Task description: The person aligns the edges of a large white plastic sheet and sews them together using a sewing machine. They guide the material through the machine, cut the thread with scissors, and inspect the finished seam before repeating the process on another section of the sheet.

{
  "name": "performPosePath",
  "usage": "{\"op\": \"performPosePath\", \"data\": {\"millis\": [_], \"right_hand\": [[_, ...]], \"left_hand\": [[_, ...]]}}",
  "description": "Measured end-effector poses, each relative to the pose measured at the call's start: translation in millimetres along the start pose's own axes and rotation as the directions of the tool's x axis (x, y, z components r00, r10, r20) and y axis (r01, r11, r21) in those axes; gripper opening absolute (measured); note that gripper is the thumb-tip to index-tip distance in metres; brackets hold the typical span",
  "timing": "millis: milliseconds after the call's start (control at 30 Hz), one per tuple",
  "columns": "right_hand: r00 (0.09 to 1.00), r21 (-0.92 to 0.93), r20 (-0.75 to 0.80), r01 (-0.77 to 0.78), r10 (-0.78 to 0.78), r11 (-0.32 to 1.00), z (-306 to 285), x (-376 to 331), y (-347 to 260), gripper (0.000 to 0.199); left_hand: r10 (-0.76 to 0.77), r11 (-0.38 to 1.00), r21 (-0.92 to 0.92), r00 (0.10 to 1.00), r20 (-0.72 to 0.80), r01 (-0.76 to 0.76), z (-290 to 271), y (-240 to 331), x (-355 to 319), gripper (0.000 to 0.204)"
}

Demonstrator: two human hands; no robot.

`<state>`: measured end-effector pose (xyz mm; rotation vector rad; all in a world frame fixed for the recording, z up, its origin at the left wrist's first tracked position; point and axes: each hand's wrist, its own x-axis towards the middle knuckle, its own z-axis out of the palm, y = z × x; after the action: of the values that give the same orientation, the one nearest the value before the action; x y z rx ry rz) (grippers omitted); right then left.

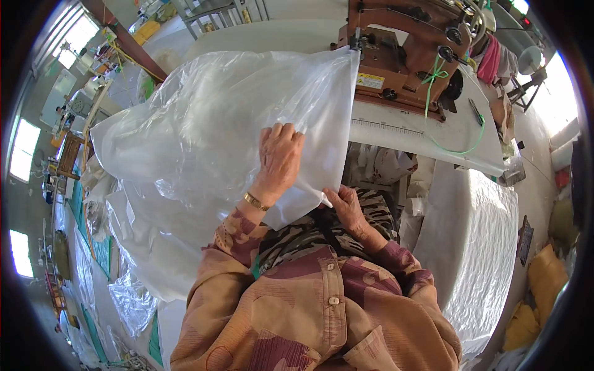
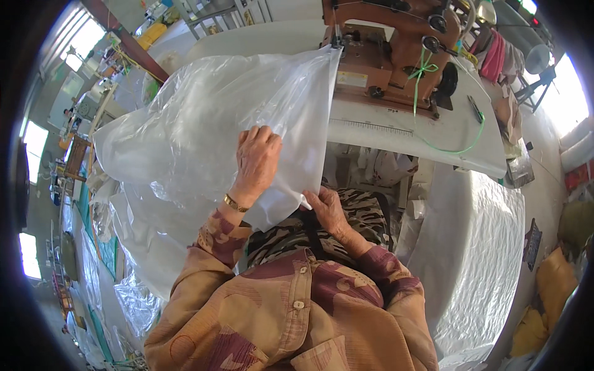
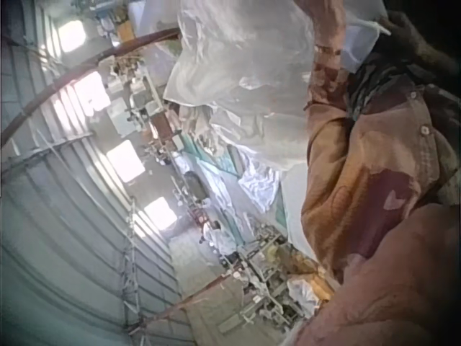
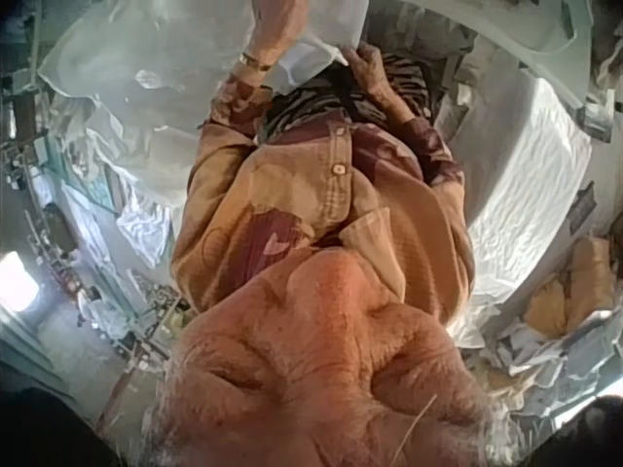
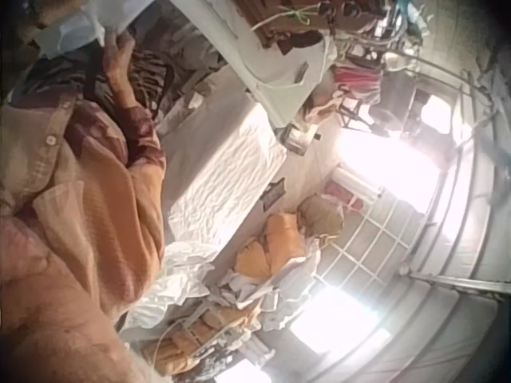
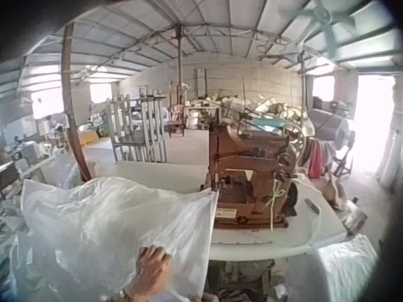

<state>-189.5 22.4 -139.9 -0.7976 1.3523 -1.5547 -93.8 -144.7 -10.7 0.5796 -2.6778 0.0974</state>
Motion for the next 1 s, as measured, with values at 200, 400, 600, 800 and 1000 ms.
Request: {"op": "performPosePath", "data": {"millis": [200,400,600,800,1000], "right_hand": [[1.000,0.043,0.018,0.003,-0.003,0.999,9,-8,-10,0.029],[0.999,0.084,0.020,0.029,-0.030,0.996,12,-11,-20,0.029],[0.998,0.139,-0.009,0.059,-0.059,0.988,16,-18,-25,0.031],[0.996,0.100,-0.017,0.086,-0.085,0.991,14,-18,-20,0.030],[0.978,-0.035,-0.050,0.202,-0.203,0.979,19,-31,-33,0.026]], "left_hand": [[0.092,0.899,-0.375,0.936,-0.340,-0.225,-22,19,-13,0.011],[0.011,0.995,0.100,0.999,-0.032,-0.008,-9,5,8,0.012],[0.170,0.979,-0.081,0.967,-0.191,-0.188,-27,30,-16,0.010],[0.177,0.956,-0.227,0.982,-0.059,-0.186,-18,47,-14,0.011],[0.031,0.940,-0.338,0.996,-0.078,-0.055,-2,52,-31,0.018]]}}
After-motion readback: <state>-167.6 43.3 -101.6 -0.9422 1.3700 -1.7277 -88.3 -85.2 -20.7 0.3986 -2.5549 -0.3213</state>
